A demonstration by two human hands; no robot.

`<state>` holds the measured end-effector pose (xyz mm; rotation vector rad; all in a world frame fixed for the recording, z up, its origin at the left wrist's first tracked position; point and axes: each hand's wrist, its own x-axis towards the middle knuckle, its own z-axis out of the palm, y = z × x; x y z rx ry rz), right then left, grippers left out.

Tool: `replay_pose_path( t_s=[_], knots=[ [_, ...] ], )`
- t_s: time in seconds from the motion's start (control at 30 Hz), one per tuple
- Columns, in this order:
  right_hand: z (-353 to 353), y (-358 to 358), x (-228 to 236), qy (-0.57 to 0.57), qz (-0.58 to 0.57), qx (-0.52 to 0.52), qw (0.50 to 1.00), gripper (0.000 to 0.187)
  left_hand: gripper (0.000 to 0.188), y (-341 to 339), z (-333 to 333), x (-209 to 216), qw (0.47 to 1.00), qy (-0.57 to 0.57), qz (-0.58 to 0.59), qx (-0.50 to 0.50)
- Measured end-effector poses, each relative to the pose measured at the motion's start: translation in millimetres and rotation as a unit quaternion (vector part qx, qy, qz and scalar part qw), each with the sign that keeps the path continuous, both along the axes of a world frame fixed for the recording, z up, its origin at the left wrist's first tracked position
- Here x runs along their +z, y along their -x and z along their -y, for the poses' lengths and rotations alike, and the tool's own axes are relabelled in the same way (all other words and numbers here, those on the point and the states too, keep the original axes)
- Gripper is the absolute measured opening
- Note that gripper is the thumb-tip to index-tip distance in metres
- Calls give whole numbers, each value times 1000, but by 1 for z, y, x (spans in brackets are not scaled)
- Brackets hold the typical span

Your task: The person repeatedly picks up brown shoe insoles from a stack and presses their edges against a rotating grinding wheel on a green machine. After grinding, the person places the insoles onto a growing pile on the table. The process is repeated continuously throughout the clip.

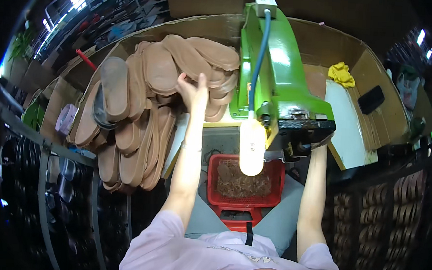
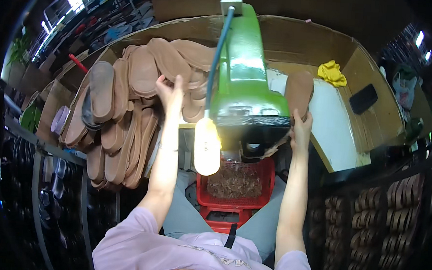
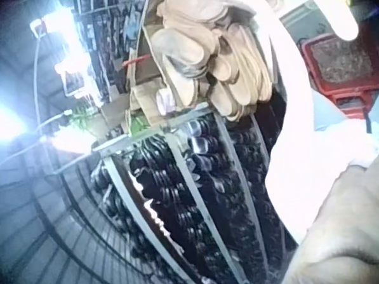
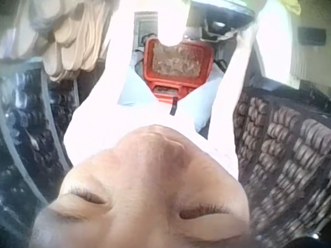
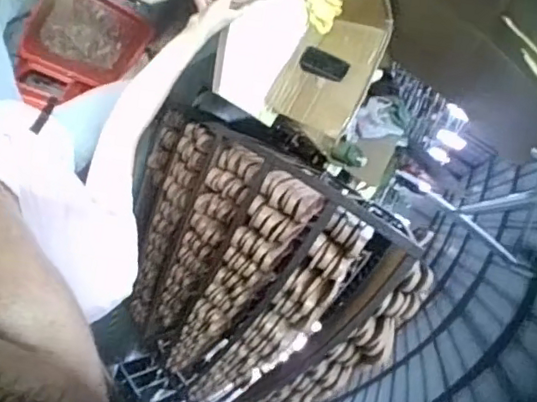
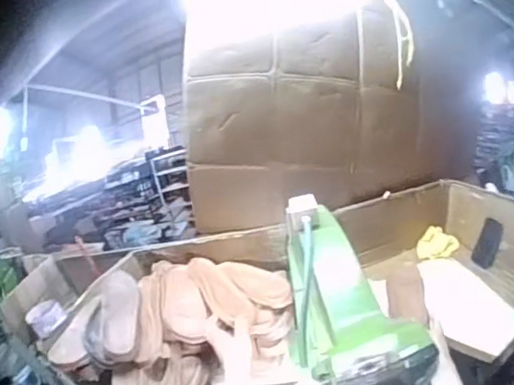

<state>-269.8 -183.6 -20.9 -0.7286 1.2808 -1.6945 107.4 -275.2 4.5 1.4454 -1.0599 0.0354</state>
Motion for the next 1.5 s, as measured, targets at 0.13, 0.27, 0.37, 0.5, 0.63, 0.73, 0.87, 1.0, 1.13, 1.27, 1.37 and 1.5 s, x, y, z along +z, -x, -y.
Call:
replay_pose_path(
  t_s=[0.13, 0.27, 0.37, 0.5, 0.63, 0.73, 0.87, 1.0, 1.13, 1.27, 1.37, 1.5],
  knots=[
    [-32, 19, 4, -60, -53, 3, 997, 83, 60, 26, -4, 35, 951, -45, -282, -115],
    [-91, -8, 9, -124, -74, 81, 986, 53, 46, 6, -74, 33, 806, 84, -479, -338],
    [-147, -59, -11, -45, -28, 287, 957, 45, 43, 55, -185, 28, 739, -11, -530, -416],
    [-220, -130, -15, -46, 12, 356, 933, 48, 77, 84, -330, -76, 644, -245, -546, -477],
    [-280, -91, -66, -104, -59, 319, 940, 38, 41, 70, -333, -75, 667, -185, -594, -409],
    [-311, -80, -61, -129, 25, 281, 951, 43, 37, 66, -298, -47, 687, -143, -577, -417],
    [-346, -74, -64, -168, 152, 240, 944, 51, 36, 100, -292, -24, 761, -162, -417, -469],
    [-366, -87, -63, -198, 220, 285, 912, 53, 31, 134, -268, -11, 787, -190, -277, -517],
    [-377, -105, -64, -205, 186, 307, 911, 54, 31, 148, -251, 5, 804, -264, -180, -501],
    [-366, -110, -30, -181, 108, 312, 926, 57, 27, 144, -247, 21, 801, -208, -246, -504],
    [-377, -100, -33, -179, 47, 317, 930, 57, 21, 138, -250, 24, 795, -231, -260, -497],
    [-382, -92, -21, -164, 53, 253, 952, 52, 5, 132, -256, -7, 788, -209, -311, -488]
  ],
)
